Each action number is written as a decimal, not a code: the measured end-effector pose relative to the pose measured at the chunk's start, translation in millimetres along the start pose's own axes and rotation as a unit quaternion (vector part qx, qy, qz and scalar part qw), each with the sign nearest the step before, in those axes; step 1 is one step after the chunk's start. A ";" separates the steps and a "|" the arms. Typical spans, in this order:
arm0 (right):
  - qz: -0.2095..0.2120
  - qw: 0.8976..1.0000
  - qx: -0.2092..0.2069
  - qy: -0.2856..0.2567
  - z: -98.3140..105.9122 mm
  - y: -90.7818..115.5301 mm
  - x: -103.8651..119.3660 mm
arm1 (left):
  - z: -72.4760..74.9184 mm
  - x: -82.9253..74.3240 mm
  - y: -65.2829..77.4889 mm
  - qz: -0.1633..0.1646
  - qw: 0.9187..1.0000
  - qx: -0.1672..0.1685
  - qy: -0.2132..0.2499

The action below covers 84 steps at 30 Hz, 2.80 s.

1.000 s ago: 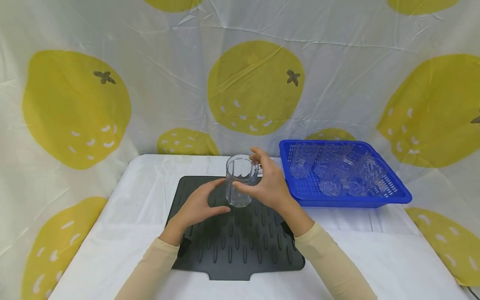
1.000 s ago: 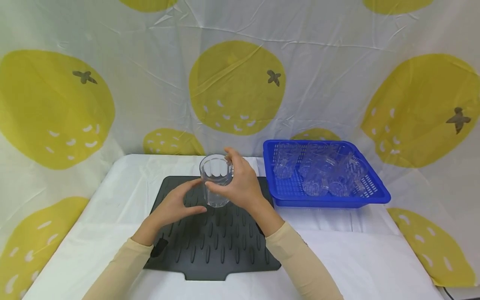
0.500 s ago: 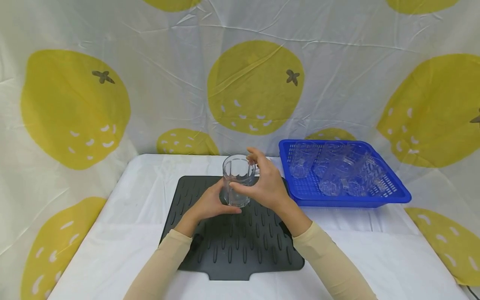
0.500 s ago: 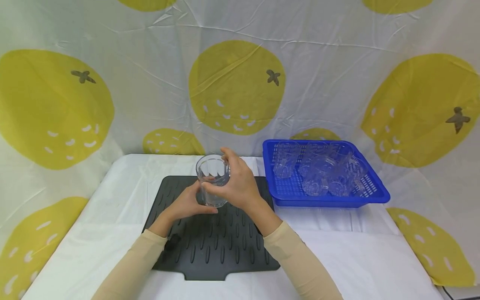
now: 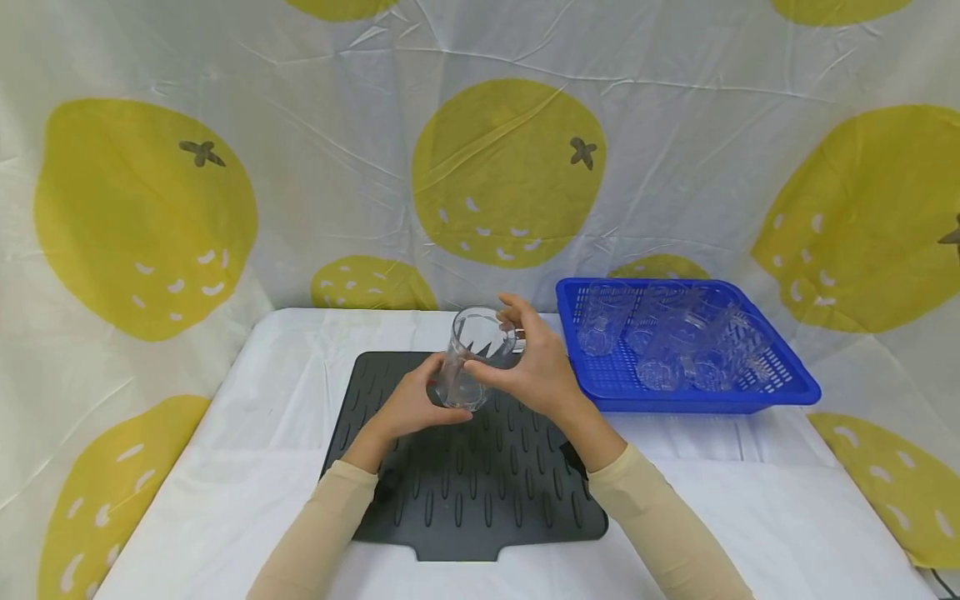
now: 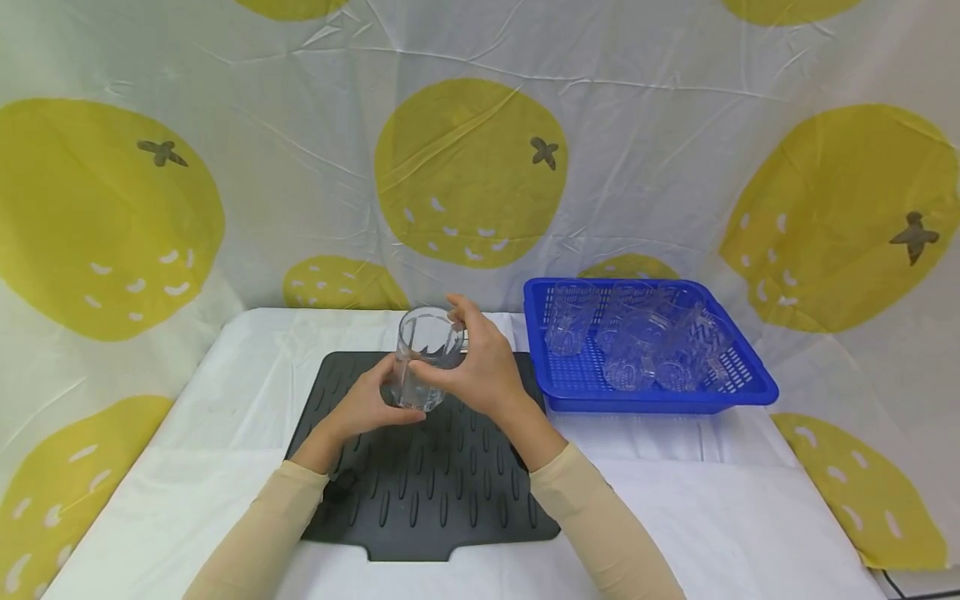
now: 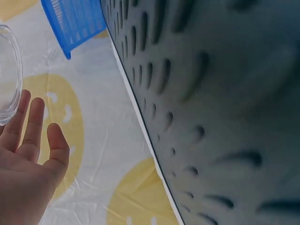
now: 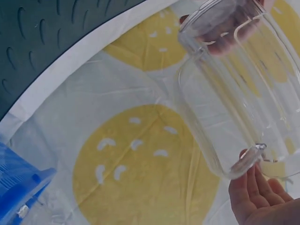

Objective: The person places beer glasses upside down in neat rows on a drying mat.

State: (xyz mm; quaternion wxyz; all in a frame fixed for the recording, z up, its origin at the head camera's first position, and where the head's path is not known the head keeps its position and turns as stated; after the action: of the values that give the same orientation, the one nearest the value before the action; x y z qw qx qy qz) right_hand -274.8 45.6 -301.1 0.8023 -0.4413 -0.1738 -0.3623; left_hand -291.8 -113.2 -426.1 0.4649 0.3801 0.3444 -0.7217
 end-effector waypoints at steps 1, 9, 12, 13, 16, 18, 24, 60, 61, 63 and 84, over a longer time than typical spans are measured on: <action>-0.001 1.000 0.000 -0.004 0.6 0.5 -1.5 | 2.3 1.0 0.8 0.002 1.000 -0.002 -0.003; -0.022 0.999 0.011 -0.035 -0.5 5.1 -14.7 | 24.5 0.3 8.4 -0.010 1.000 -0.016 -0.014; -0.037 0.998 0.020 -0.050 -1.6 7.6 -19.4 | 33.1 -2.1 10.0 -0.018 0.999 -0.021 -0.022; -0.041 0.997 0.023 -0.056 -1.7 8.3 -20.8 | 35.9 -3.3 10.4 -0.019 0.999 -0.023 -0.024; -0.054 0.996 0.032 -0.067 -1.1 10.2 -23.6 | 42.9 -7.1 11.1 -0.019 0.999 -0.023 -0.030; -0.061 0.995 0.040 -0.070 -0.6 11.0 -25.2 | 47.2 -10.5 11.7 -0.020 0.999 -0.024 -0.030; -0.081 0.992 0.064 -0.072 -0.4 13.9 -31.8 | 56.5 -19.7 13.8 -0.026 0.999 -0.015 -0.043; -0.067 0.945 0.223 -0.231 -36.2 41.1 -49.4 | 90.0 -89.7 23.6 -0.114 0.992 0.035 0.049; -0.065 0.944 0.224 -0.232 -37.4 41.8 -49.5 | 89.8 -91.1 23.6 -0.117 0.992 0.035 0.045; -0.062 0.943 0.228 -0.234 -40.0 43.2 -49.6 | 89.2 -93.6 23.9 -0.120 0.992 0.035 0.033; -0.077 0.928 0.254 -0.261 -64.0 50.6 -44.8 | 79.5 -128.9 19.7 -0.164 0.985 0.050 -0.035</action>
State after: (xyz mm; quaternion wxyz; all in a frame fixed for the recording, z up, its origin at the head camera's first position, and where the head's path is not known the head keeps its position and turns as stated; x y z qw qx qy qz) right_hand -270.5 29.0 -392.6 0.7835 -0.2874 -0.4965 -0.2386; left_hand -255.7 -134.6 -279.3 0.3323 0.3159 0.3488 -0.8174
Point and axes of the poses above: each hand's wrist, its own y-axis away from the middle knuckle, its own z-axis out of the back of the hand, x = y × z, the point moved 9 cm from there along -y, towards the middle knuckle, and after that the axes turned 4 degrees about z, right-handed, at the moved point
